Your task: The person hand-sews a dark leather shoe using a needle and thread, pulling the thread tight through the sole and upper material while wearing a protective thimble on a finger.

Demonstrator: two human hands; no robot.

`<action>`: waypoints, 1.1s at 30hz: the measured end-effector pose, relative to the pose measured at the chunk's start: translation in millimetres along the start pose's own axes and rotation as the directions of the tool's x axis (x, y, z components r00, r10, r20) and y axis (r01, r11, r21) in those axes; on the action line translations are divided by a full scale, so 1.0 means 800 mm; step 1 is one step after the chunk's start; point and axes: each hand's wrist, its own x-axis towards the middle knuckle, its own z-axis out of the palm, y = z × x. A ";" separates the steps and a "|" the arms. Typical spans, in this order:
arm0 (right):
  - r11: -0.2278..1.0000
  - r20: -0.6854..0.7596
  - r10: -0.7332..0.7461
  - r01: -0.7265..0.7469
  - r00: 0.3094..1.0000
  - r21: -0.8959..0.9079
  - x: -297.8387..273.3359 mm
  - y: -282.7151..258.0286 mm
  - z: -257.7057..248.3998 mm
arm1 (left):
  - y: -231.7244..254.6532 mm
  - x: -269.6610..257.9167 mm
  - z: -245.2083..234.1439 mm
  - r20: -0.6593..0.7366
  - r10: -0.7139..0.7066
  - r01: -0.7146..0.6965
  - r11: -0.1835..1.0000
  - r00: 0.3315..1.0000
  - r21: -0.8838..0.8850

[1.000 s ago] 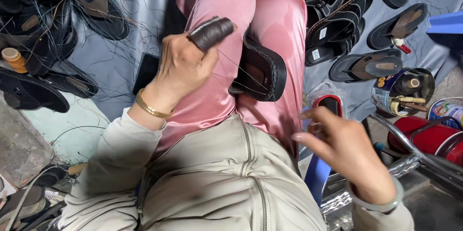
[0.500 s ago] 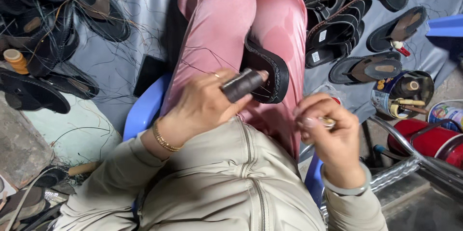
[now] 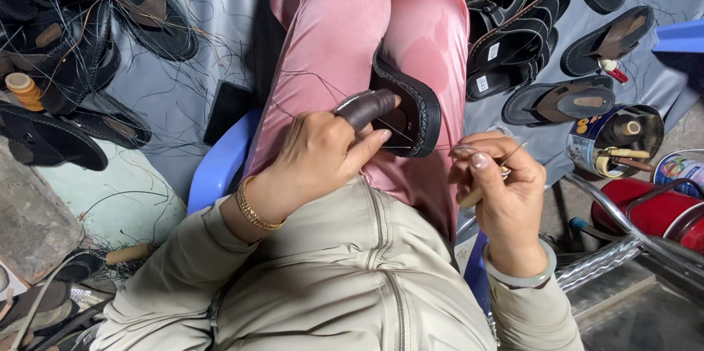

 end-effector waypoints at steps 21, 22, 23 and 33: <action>0.961 0.293 0.237 -0.269 0.926 0.071 -0.009 -0.024 0.020 | 0.062 -0.079 -0.141 0.094 -0.007 -0.004 0.993 0.996 0.120; 0.961 0.291 0.235 -0.266 0.927 0.071 -0.013 -0.026 0.024 | 0.077 -0.070 -0.131 0.093 -0.004 -0.008 0.993 0.996 0.121; 0.871 0.408 0.319 -0.434 0.856 0.230 -0.016 -0.028 0.029 | 0.092 -0.061 -0.122 0.393 0.335 -0.199 0.916 0.856 -0.347; 0.423 0.379 0.475 -0.584 0.794 0.693 -0.034 0.001 -0.020 | 0.045 -0.050 -0.053 -0.098 0.086 -0.047 0.936 0.992 0.350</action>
